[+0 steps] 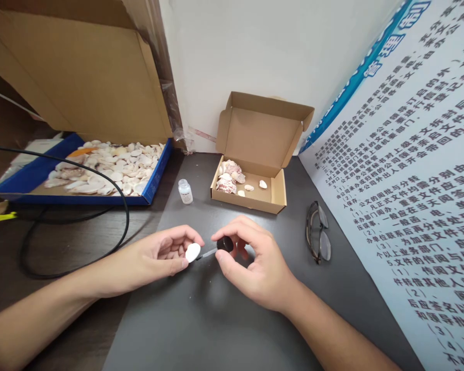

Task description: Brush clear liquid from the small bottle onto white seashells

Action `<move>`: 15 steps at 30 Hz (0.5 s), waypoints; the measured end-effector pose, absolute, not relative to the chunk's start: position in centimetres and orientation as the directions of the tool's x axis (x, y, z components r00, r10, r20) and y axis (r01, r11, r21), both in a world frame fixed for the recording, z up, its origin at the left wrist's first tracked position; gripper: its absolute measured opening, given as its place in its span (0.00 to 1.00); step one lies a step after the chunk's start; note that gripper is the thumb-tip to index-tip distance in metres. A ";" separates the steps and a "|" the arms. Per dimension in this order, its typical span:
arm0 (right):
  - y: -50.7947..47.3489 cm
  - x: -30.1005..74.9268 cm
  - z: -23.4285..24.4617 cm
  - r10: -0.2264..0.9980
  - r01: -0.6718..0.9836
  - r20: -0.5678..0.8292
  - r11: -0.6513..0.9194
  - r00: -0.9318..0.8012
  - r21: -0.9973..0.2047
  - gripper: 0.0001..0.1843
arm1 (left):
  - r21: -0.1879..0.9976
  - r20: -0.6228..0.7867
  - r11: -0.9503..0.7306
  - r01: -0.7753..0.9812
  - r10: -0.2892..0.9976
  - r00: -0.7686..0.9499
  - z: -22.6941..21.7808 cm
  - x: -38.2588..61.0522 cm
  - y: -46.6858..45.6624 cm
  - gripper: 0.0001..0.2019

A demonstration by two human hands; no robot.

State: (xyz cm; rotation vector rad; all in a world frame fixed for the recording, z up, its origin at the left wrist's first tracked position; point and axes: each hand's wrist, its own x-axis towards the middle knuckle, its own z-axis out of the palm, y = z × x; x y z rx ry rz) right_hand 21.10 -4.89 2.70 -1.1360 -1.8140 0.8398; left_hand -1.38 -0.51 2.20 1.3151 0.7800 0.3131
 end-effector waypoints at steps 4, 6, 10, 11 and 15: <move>-5.0 21.2 2.7 0.922 0.370 0.295 0.373 -0.252 -0.851 0.10 | 0.939 -0.341 0.265 0.221 0.617 0.709 2.3 -1.4 -0.5 0.14; -4.9 21.2 2.7 0.922 0.375 0.289 0.370 -0.257 -0.850 0.09 | 0.938 -0.341 0.266 0.220 0.618 0.709 2.3 -1.4 -0.6 0.14; -4.9 21.2 2.6 0.927 0.363 0.287 0.360 -0.242 -0.859 0.09 | 0.940 -0.336 0.262 0.217 0.615 0.713 2.2 -1.4 -0.6 0.13; -4.9 21.2 2.7 0.926 0.356 0.287 0.361 -0.245 -0.862 0.09 | 0.942 -0.332 0.259 0.215 0.614 0.716 2.2 -1.4 -0.6 0.13; -4.9 21.1 2.7 0.919 0.347 0.282 0.369 -0.275 -0.863 0.10 | 0.944 -0.324 0.257 0.206 0.612 0.722 2.1 -1.4 -0.6 0.13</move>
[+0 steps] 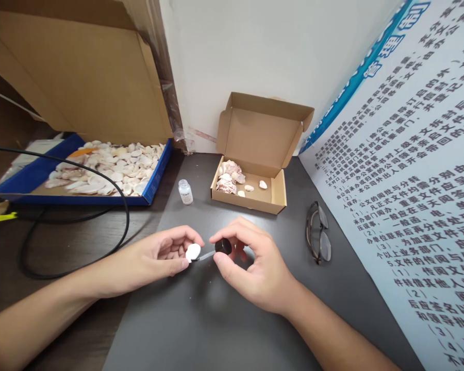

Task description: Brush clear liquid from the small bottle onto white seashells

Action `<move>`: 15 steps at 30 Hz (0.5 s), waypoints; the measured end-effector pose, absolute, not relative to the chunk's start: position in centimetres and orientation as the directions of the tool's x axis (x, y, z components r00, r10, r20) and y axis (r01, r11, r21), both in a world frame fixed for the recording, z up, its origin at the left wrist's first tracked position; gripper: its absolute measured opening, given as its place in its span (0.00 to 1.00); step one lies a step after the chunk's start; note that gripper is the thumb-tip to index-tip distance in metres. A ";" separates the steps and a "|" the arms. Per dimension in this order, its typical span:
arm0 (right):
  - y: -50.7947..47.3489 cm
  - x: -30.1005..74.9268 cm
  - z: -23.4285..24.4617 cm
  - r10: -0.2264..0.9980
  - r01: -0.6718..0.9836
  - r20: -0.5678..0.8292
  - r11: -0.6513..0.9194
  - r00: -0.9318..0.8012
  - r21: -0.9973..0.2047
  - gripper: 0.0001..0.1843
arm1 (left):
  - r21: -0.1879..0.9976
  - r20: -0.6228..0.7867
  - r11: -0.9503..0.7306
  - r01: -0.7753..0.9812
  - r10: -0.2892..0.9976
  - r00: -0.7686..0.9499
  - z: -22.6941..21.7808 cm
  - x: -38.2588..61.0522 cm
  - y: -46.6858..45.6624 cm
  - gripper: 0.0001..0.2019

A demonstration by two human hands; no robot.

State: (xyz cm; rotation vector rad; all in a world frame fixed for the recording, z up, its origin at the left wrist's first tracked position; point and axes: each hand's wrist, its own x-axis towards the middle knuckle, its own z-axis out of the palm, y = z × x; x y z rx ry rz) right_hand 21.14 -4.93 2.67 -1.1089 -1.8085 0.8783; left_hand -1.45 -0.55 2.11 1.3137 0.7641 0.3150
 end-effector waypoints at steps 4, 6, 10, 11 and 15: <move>-4.9 21.2 2.6 0.921 0.339 0.285 0.366 -0.267 -0.867 0.10 | 0.946 -0.318 0.251 0.204 0.609 0.727 2.2 -1.5 -0.6 0.12; -4.9 21.2 2.6 0.919 0.335 0.287 0.369 -0.271 -0.867 0.11 | 0.947 -0.316 0.252 0.200 0.608 0.728 2.2 -1.6 -0.6 0.12; -4.9 21.3 2.6 0.919 0.350 0.278 0.367 -0.280 -0.862 0.10 | 0.944 -0.325 0.257 0.208 0.610 0.722 2.2 -1.5 -0.6 0.12; -4.9 21.3 2.6 0.919 0.350 0.280 0.368 -0.277 -0.862 0.10 | 0.944 -0.326 0.255 0.210 0.611 0.722 2.2 -1.4 -0.5 0.12; -4.9 21.2 2.6 0.913 0.340 0.294 0.382 -0.284 -0.859 0.10 | 0.948 -0.316 0.242 0.209 0.609 0.728 2.3 -1.4 -0.5 0.11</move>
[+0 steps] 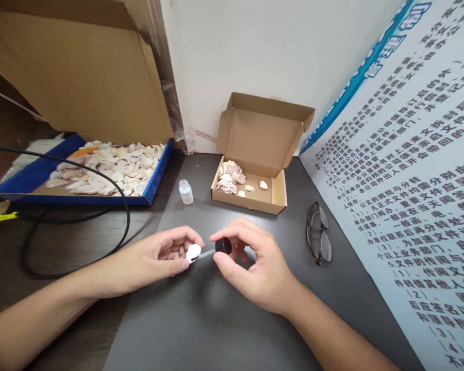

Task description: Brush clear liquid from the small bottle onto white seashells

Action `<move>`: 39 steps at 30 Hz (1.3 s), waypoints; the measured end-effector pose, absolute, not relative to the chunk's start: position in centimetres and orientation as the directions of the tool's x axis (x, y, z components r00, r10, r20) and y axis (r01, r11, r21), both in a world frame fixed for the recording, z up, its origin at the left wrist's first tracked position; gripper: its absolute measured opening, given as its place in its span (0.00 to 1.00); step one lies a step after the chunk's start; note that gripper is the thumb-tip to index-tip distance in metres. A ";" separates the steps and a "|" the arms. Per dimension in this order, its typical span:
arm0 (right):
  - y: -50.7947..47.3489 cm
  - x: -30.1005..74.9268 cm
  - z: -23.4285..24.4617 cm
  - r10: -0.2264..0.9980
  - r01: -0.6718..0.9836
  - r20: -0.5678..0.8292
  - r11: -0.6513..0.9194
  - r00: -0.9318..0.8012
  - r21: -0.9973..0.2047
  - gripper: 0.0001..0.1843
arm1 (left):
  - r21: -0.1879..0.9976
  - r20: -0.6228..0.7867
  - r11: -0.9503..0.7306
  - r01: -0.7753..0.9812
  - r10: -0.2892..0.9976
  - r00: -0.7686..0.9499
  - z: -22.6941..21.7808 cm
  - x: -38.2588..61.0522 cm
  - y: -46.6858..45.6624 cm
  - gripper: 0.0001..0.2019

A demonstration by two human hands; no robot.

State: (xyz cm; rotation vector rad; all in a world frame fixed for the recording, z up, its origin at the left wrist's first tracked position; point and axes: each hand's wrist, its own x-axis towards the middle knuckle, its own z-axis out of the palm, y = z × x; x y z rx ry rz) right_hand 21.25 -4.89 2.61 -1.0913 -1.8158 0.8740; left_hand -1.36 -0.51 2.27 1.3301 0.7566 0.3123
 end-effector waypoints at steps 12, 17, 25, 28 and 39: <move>-5.1 21.2 2.1 0.933 0.324 0.282 0.344 -0.223 -0.881 0.16 | 0.938 -0.343 0.186 0.291 0.609 0.715 1.9 -1.8 -0.5 0.14; -5.3 21.0 1.8 0.932 0.258 0.291 0.343 -0.218 -0.903 0.17 | 0.930 -0.355 0.159 0.333 0.625 0.695 1.9 -1.7 -0.5 0.16; -5.4 20.8 1.7 0.911 0.253 0.315 0.381 -0.265 -0.890 0.16 | 0.933 -0.340 0.135 0.332 0.628 0.700 1.7 -1.5 -0.6 0.16; -5.2 20.7 1.8 0.912 0.272 0.321 0.386 -0.255 -0.882 0.15 | 0.928 -0.353 0.142 0.344 0.630 0.692 1.7 -1.6 -0.5 0.17; -5.4 20.8 1.7 0.916 0.293 0.320 0.384 -0.244 -0.876 0.15 | 0.927 -0.362 0.160 0.340 0.627 0.690 1.9 -1.5 -0.6 0.18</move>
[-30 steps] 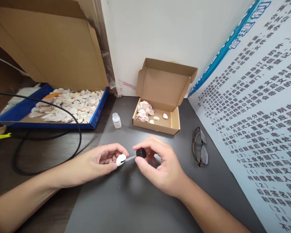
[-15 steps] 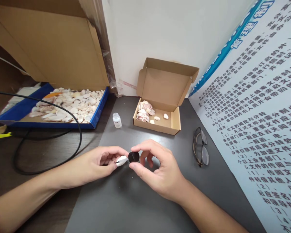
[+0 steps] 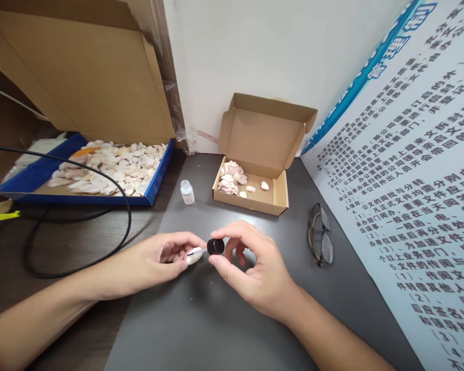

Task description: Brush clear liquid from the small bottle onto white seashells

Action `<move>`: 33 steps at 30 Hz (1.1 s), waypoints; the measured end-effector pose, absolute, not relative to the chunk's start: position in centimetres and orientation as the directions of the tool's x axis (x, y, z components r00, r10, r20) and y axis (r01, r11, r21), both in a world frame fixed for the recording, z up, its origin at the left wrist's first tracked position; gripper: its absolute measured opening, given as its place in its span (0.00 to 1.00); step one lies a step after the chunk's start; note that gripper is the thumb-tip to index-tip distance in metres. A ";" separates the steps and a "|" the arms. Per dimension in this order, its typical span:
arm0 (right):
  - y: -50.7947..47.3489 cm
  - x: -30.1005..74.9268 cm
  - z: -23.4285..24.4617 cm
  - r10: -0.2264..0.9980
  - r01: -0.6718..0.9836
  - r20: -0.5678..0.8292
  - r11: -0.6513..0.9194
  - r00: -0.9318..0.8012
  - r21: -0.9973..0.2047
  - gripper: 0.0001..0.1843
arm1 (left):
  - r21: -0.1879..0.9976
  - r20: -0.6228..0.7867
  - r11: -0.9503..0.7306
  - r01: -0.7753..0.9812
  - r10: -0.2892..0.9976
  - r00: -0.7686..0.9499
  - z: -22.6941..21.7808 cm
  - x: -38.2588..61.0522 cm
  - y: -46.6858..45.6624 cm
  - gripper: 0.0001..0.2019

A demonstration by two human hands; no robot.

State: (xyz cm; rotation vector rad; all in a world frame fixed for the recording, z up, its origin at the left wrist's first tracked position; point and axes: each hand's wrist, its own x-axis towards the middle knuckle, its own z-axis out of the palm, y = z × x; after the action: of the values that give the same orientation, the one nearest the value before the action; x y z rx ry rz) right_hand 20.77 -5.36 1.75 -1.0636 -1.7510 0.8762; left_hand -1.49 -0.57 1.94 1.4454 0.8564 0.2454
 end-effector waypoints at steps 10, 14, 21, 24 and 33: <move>-5.3 20.7 1.9 0.921 0.340 0.318 0.380 -0.225 -0.860 0.13 | 0.925 -0.372 0.184 0.333 0.618 0.692 2.1 -1.5 -0.6 0.18; -5.3 20.8 1.8 0.926 0.328 0.335 0.375 -0.175 -0.867 0.13 | 0.931 -0.363 0.219 0.290 0.611 0.704 2.1 -1.5 -0.5 0.15; -5.2 20.9 1.7 0.941 0.350 0.276 0.330 -0.196 -0.877 0.13 | 0.944 -0.329 0.247 0.221 0.626 0.707 1.7 -1.6 -0.6 0.12; -5.1 20.9 1.8 0.942 0.361 0.281 0.330 -0.181 -0.872 0.12 | 0.944 -0.326 0.253 0.212 0.624 0.710 1.6 -1.6 -0.7 0.11; -5.2 20.9 1.8 0.941 0.330 0.276 0.328 -0.194 -0.885 0.13 | 0.945 -0.326 0.236 0.227 0.622 0.712 1.6 -1.7 -0.5 0.13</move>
State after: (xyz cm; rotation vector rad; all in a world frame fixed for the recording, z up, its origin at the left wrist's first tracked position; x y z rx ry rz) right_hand 20.94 -5.16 1.82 -1.1487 -1.7133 0.8733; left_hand -1.65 -0.53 1.63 1.3391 0.7842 0.3127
